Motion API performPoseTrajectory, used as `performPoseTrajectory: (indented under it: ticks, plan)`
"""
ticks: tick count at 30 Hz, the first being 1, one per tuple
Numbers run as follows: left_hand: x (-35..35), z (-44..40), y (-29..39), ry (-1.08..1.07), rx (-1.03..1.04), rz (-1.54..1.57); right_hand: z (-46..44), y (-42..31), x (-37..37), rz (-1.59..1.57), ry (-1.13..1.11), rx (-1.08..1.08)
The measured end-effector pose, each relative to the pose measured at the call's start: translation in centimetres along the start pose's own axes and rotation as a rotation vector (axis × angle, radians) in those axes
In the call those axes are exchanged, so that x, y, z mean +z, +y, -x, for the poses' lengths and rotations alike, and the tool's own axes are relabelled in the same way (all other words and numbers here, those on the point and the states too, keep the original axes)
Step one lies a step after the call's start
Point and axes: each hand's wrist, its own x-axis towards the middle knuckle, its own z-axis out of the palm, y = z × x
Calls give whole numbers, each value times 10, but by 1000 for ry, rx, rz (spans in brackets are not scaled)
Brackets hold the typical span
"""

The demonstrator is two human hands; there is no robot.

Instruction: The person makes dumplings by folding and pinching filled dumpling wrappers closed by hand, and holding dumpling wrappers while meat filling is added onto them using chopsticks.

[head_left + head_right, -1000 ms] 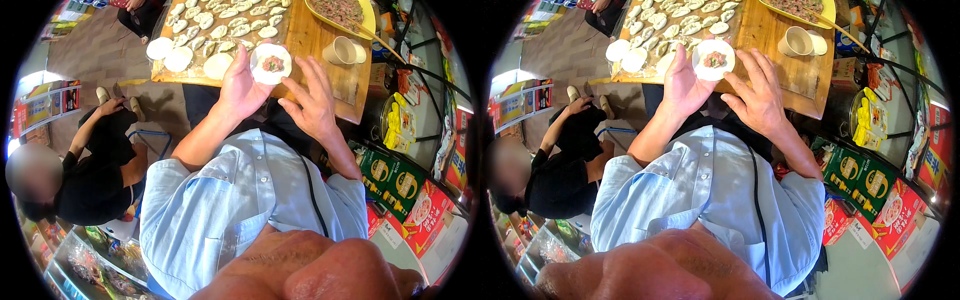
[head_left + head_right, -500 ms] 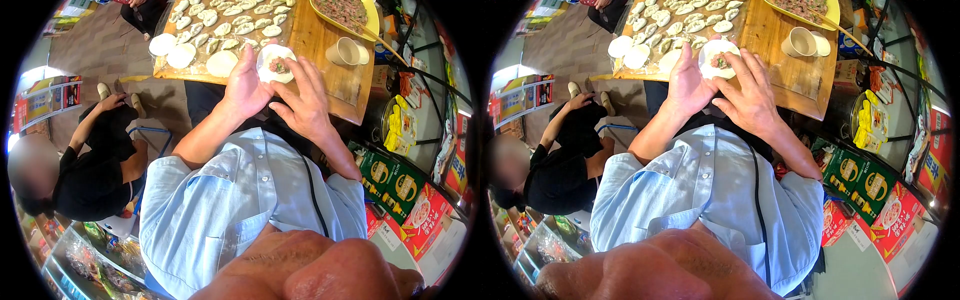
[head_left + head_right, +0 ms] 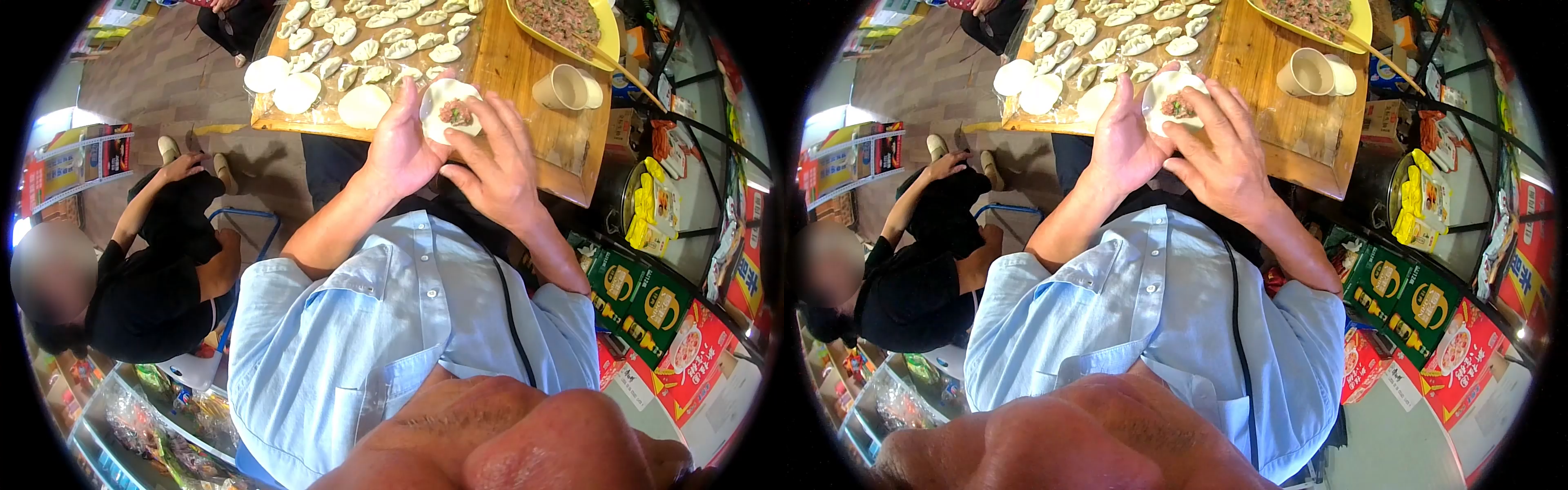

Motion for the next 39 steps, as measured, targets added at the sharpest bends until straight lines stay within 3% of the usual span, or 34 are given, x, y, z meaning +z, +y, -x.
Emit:
performPoseTrajectory:
  ticks: [2,9,23,26,29,30,32,33,35,39]
  plan:
    - [10,0,-2,107,32,-95,4,6,-3,19,89,-2]
    - [12,-1,-4,97,19,-92,18,28,-1,62,253,23]
    - [18,-4,-8,132,-12,-90,26,54,-38,194,346,138]
    - [18,-4,-8,129,-9,-86,34,67,-57,-228,439,391]
    - [18,-6,-9,141,13,-78,24,56,-69,-670,643,339]
    - [18,-6,-9,144,18,-68,28,54,-65,-674,639,338]
    - [19,-7,-10,138,12,-76,40,54,-49,-565,431,484]
    - [20,-8,-10,131,1,-82,39,52,-42,-566,434,486]
    - [22,-8,-10,128,-3,-92,31,49,-26,167,74,155]
    - [22,-5,-9,132,-14,-94,29,38,-13,141,239,71]
